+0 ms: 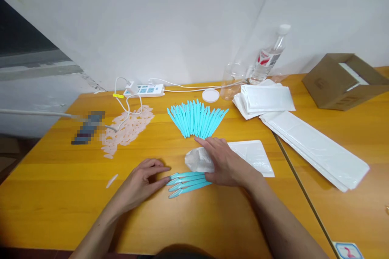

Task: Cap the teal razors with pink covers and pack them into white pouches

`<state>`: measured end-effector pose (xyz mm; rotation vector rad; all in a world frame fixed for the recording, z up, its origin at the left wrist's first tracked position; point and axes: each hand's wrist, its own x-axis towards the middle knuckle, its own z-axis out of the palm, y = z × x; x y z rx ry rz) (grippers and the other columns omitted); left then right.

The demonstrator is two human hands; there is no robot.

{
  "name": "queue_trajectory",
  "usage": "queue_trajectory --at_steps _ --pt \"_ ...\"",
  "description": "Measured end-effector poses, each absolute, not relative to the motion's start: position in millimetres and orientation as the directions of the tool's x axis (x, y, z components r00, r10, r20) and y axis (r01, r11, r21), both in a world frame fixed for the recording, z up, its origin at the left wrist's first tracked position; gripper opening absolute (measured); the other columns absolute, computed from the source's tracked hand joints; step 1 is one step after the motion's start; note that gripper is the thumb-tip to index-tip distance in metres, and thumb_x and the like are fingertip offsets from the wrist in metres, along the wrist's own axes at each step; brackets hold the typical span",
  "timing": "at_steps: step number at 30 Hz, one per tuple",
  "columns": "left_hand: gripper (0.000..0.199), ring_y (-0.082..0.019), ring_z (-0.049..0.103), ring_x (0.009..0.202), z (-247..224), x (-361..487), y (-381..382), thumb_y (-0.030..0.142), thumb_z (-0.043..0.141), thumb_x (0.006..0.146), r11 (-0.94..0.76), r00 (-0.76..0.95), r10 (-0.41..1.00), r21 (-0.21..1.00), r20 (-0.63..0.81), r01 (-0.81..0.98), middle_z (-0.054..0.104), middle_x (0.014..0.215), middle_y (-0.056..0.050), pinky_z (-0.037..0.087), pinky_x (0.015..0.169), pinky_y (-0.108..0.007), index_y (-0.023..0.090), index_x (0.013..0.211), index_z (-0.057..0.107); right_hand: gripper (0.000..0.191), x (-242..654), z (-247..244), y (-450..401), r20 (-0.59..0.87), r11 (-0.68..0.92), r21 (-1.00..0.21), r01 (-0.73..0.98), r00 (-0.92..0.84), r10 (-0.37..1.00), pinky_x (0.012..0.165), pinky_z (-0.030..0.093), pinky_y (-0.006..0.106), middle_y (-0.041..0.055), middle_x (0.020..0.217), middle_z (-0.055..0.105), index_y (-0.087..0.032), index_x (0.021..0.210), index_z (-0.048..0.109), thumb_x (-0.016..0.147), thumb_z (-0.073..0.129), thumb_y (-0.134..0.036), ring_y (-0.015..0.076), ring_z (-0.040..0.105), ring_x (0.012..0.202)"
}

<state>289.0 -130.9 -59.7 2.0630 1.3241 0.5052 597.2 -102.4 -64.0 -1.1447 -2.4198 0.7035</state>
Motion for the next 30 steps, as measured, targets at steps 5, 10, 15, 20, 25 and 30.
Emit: queue_trajectory --at_steps 5,10,15,20,25,30 --pt "0.015 -0.022 0.063 0.099 -63 284 -134 0.027 0.06 0.095 -0.315 0.455 0.888 0.635 -0.064 0.705 0.069 0.102 -0.006 0.049 0.088 -0.035 0.023 0.099 0.075 0.104 598 -63 -101 0.111 0.534 -0.579 0.616 -0.589 0.8 0.101 0.043 0.05 0.012 0.135 0.054 -0.03 0.159 0.022 0.067 0.066 -0.012 0.0327 0.051 0.122" --pt "0.019 -0.016 0.062 0.078 -57 255 -141 0.036 0.058 0.097 -0.114 0.321 0.939 0.766 -0.125 0.633 0.069 0.085 -0.003 0.05 0.072 -0.026 0.02 0.098 0.07 0.105 598 -59 -101 0.076 0.507 -0.58 0.638 -0.576 0.814 0.102 0.042 0.05 0.0111 0.135 0.054 -0.032 0.159 0.02 0.067 0.066 -0.013 0.0327 0.052 0.122" --pt "0.023 -0.016 0.064 0.079 -47 216 -143 0.041 0.07 0.089 0.004 0.058 0.997 0.848 -0.041 0.53 0.071 0.087 -0.003 0.053 0.075 -0.026 0.019 0.095 0.072 0.109 600 -58 -101 0.046 0.487 -0.592 0.642 -0.577 0.816 0.102 0.043 0.051 0.0105 0.135 0.055 -0.033 0.159 0.017 0.065 0.066 -0.011 0.0321 0.052 0.12" --pt "0.017 -0.017 0.068 0.081 -47 300 -126 0.036 0.067 0.092 -0.139 0.216 0.976 0.844 0.028 0.518 0.076 0.09 -0.004 0.054 0.078 -0.031 0.022 0.098 0.076 0.108 596 -63 -102 0.102 0.535 -0.609 0.585 -0.611 0.785 0.106 0.041 0.052 0.0108 0.142 0.05 -0.034 0.16 0.013 0.069 0.066 -0.012 0.0327 0.048 0.128" --pt "0.018 -0.022 0.066 0.105 -59 343 -129 0.029 0.062 0.097 -0.437 0.469 0.859 0.772 0.206 0.462 0.075 0.111 -0.008 0.049 0.095 -0.041 0.027 0.106 0.077 0.108 591 -68 -105 0.154 0.574 -0.602 0.555 -0.625 0.765 0.108 0.039 0.052 0.0122 0.147 0.047 -0.029 0.161 0.013 0.068 0.067 -0.014 0.0328 0.046 0.131" --pt "0.019 -0.023 0.063 0.1 -66 287 -150 0.033 0.07 0.091 -0.326 0.414 0.91 0.644 0.016 0.692 0.069 0.105 -0.006 0.048 0.088 -0.039 0.029 0.109 0.076 0.106 592 -67 -105 0.161 0.578 -0.593 0.56 -0.622 0.767 0.105 0.041 0.05 0.0111 0.146 0.049 -0.03 0.161 0.015 0.069 0.066 -0.014 0.0317 0.05 0.126"
